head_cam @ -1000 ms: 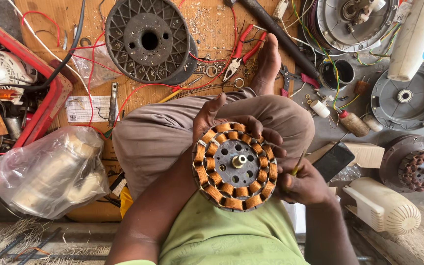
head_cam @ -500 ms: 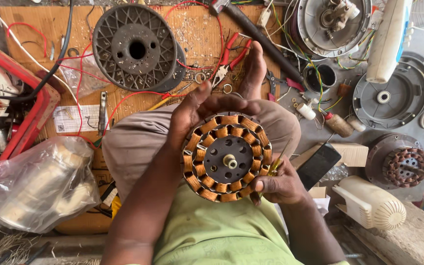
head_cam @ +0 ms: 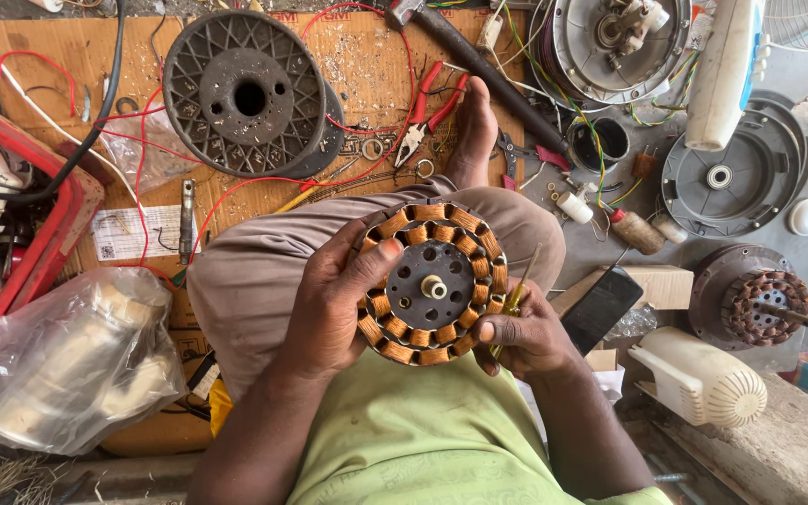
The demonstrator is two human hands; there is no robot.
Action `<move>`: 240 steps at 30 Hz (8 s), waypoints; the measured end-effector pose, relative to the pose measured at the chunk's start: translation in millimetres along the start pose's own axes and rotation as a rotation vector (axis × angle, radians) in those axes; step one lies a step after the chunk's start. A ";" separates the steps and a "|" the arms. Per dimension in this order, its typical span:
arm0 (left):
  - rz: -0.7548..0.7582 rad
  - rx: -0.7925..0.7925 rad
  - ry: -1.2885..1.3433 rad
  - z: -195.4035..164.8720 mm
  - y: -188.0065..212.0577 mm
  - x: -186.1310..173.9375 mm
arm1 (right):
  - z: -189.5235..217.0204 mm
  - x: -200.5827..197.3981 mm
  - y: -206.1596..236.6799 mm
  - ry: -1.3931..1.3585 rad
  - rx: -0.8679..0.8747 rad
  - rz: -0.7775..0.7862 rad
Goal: The person repairs a fan motor stator by using a screwdriver, pliers, and a hammer. They manipulate internal copper windings, pull wires through the center, and tap the motor components into place.
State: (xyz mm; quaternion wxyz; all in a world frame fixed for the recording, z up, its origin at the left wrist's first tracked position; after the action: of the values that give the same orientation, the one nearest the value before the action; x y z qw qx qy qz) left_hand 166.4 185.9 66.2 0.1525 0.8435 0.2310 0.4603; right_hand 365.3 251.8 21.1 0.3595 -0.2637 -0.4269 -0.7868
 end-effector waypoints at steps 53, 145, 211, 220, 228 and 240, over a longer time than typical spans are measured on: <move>-0.145 0.035 -0.005 -3.3 -6.3 -1.6 | -8.8 -20.4 -14.8 -0.059 0.061 0.011; 0.039 -0.158 -0.490 53.8 0.6 2.4 | 103.3 -30.8 20.0 1.037 -0.337 -0.349; 0.026 -0.311 -0.082 56.1 -15.0 -57.3 | 28.9 -158.5 65.9 0.272 -0.339 -0.715; 0.015 -0.335 -0.052 59.6 -13.1 -62.1 | 21.8 -173.0 68.7 0.316 -0.305 -0.743; 0.042 -0.306 -0.011 62.3 -13.7 -67.4 | 31.9 -162.3 63.1 0.358 -0.198 -0.690; 0.025 -0.333 0.145 62.9 -15.1 -82.8 | 52.5 -132.4 68.6 0.293 -0.263 -0.660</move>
State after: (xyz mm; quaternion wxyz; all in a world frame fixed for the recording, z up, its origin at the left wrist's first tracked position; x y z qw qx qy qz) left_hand 177.0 152.0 -32.8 0.2673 0.7741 0.1516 0.5535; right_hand 505.0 316.2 -15.3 0.1070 -0.0407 -0.3281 -0.9377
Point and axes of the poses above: each hand's wrist, its own y-axis away from the middle knuckle, its own x-axis out of the palm, z = x × y, the point moved 6 cm from there along -y, towards the middle knuckle, and after that the axes turned 2 degrees about -z, right-handed, at the moved point
